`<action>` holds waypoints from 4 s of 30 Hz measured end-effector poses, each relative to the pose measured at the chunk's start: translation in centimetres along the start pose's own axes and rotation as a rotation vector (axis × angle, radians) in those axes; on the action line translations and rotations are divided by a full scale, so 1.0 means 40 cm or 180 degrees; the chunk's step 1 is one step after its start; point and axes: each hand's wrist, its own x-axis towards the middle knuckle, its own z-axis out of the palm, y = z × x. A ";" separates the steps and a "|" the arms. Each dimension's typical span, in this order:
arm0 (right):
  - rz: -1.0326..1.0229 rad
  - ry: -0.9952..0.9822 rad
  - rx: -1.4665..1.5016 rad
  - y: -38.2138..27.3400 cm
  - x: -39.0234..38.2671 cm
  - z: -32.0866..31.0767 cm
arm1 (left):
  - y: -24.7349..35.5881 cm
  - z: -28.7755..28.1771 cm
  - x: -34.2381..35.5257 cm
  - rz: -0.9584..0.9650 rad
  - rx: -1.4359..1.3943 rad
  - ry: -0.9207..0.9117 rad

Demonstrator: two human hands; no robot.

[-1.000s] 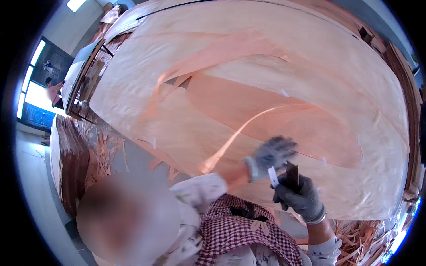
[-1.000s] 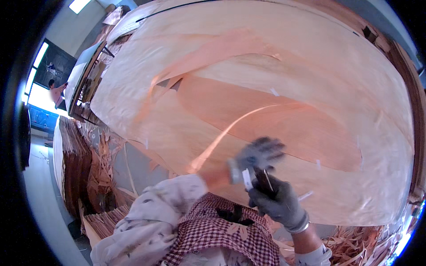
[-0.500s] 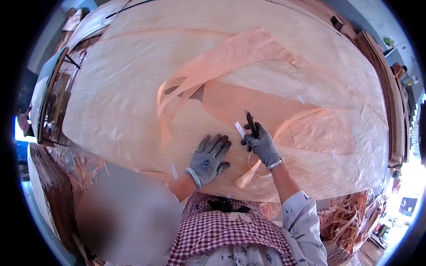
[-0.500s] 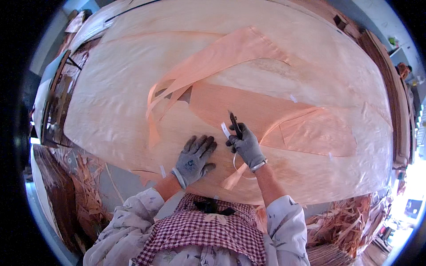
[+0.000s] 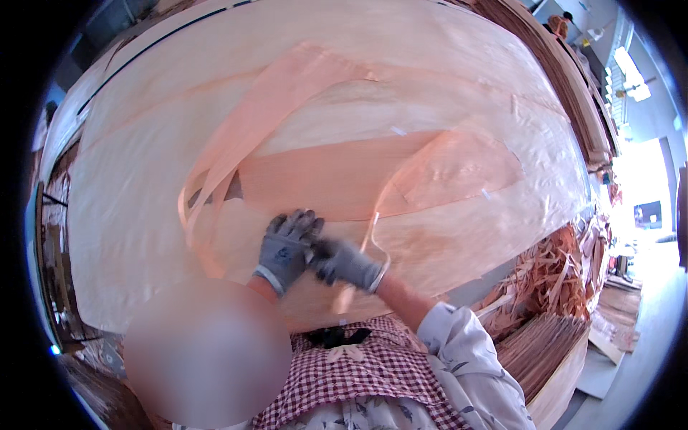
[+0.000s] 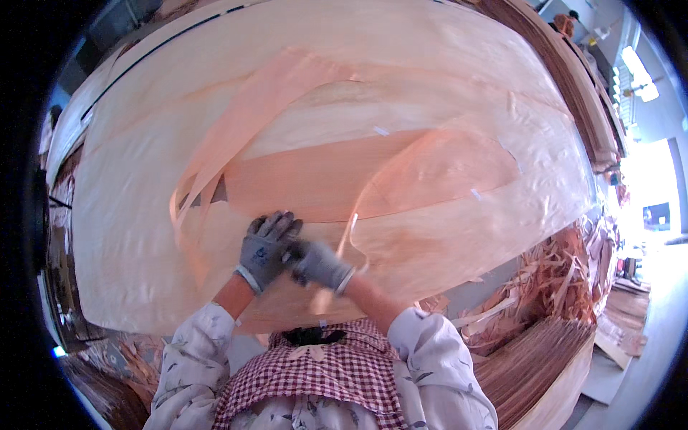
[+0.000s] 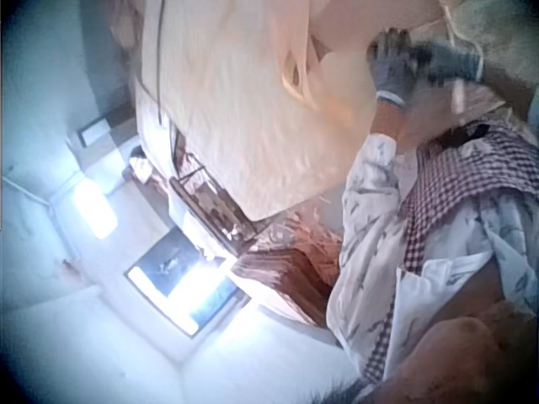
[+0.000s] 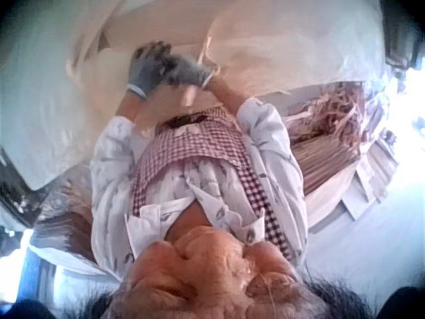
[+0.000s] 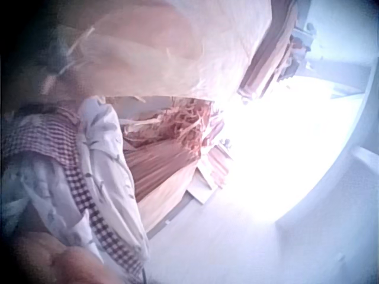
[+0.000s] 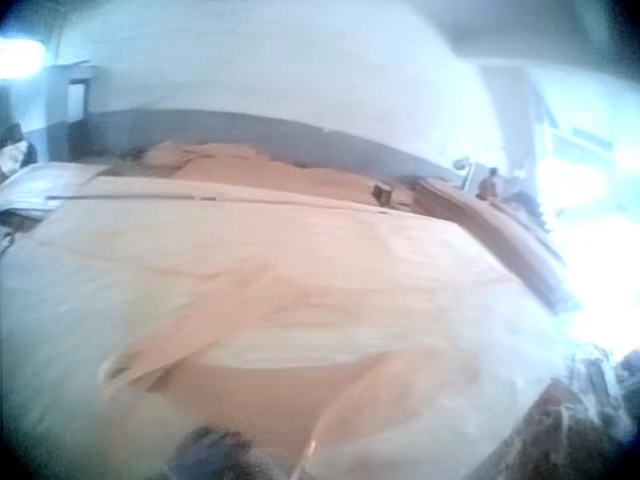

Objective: The person cuts out sections of wood veneer from a large sheet using a utility knife and places them into a stack.

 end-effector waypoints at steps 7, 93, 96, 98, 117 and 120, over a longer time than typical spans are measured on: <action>-0.0299 -0.0408 0.0502 -0.137 -0.326 -0.040 | 0.013 -0.030 0.011 -0.0012 0.0073 -0.0137; -0.0735 -0.0289 -0.1118 -0.313 0.159 -0.108 | -0.198 -0.003 0.247 -0.0526 0.0251 -0.0348; -0.0804 -0.0649 -0.0455 -0.413 0.024 -0.039 | -0.213 0.000 0.236 -0.0420 0.0105 -0.0184; -0.0691 -0.0363 -0.0345 -0.452 -0.077 -0.043 | -0.226 -0.037 0.246 -0.0390 0.0053 -0.0639; 0.0779 -0.0643 0.0561 0.122 -0.399 0.300 | -0.705 -0.415 -0.214 -0.1020 0.0781 0.0107; 0.0719 -0.0313 0.0297 0.216 -0.395 0.366 | -0.728 -0.567 -0.273 -0.1077 0.0887 0.0055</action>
